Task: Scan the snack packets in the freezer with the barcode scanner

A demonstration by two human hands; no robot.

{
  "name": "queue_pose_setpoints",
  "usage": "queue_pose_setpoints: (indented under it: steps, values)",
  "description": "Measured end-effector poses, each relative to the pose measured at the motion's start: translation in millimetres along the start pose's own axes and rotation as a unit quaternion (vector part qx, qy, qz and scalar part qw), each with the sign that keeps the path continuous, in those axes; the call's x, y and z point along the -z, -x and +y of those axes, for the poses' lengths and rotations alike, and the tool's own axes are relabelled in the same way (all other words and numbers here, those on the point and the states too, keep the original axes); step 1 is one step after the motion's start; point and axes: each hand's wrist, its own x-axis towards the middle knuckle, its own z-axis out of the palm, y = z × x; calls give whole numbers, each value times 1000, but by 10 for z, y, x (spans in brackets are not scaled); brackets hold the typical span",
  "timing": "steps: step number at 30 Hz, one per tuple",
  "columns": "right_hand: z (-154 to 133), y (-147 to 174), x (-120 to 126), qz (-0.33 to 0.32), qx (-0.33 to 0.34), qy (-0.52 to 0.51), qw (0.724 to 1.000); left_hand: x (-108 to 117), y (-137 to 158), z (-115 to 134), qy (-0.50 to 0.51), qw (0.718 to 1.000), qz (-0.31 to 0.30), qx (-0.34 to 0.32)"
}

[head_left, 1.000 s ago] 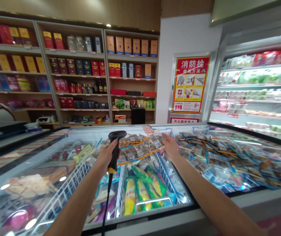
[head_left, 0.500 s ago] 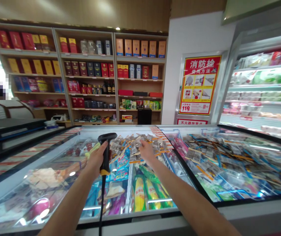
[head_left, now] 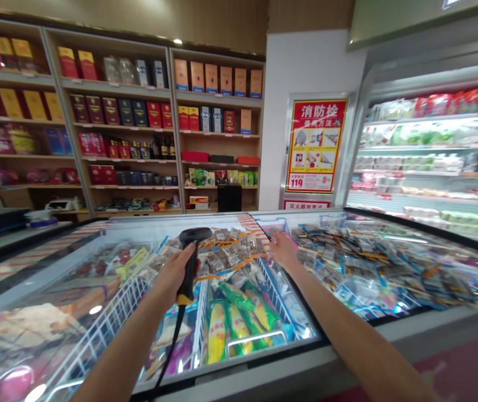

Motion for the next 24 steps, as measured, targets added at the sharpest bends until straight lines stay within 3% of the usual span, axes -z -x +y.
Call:
queue_pose_setpoints:
  steps: [3, 6, 9, 14, 17, 24]
  values:
    - [368, -63, 420, 60, -24, 119, 991, -215, 2, -9, -15, 999, -31, -8]
    - [692, -112, 697, 85, -62, 156, 982, -423, -8, -30, -10, 997, -67, -21]
    - [886, -153, 800, 46, -68, 149, 985, -596, -24, -58, -22, 993, -108, -30]
    - [967, -226, 787, 11, -87, 158, 983, -780, -36, -110, -37, 990, -136, -9]
    - [993, -269, 805, 10, -85, 114, 990, -829, -21, -145, -23, 989, -147, 2]
    - [1135, -352, 884, 109, -132, -107, 979, -821, -19, -187, 7, 989, -146, 25]
